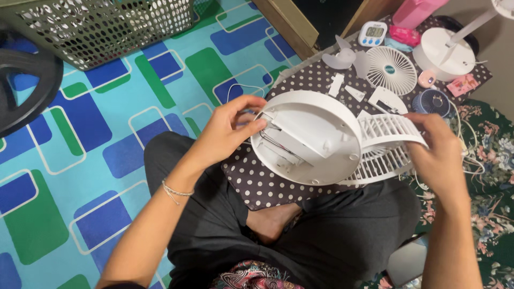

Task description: The person disassembles a small white electric fan by removing the front grille and fan blade, then reassembles it by placing the blade back, securing the grille, and tightening screws on the base with a screwdriver.

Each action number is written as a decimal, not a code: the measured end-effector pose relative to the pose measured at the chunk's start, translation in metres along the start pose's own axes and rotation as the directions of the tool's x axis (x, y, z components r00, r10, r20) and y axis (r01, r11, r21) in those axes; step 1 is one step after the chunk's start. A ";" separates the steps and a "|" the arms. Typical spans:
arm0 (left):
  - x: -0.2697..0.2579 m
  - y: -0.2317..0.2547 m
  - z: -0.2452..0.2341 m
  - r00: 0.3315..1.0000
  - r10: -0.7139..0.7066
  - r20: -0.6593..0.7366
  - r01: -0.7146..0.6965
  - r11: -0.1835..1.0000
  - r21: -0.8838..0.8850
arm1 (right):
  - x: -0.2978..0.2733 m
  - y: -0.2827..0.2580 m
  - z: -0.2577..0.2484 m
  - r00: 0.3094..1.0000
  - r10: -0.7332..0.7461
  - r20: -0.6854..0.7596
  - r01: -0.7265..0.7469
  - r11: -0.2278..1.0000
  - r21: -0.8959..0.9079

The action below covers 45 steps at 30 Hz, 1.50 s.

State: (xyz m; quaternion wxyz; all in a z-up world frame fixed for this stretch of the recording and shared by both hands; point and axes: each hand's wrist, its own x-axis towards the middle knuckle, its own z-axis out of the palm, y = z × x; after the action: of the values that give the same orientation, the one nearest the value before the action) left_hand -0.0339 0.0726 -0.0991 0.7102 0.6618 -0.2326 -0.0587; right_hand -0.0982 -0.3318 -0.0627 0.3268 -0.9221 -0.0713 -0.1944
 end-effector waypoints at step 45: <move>-0.074 -0.060 -0.069 0.845 -0.385 -0.372 0.286 0.912 -0.296 | 0.017 0.064 0.123 0.971 -0.233 0.055 0.231 0.848 -0.477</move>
State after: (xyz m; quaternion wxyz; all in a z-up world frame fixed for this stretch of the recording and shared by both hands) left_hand -0.0580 0.1571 -0.1772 0.7933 0.6029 0.0550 -0.0647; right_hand -0.0281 -0.3039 -0.1804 0.0623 -0.9583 -0.1309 -0.2461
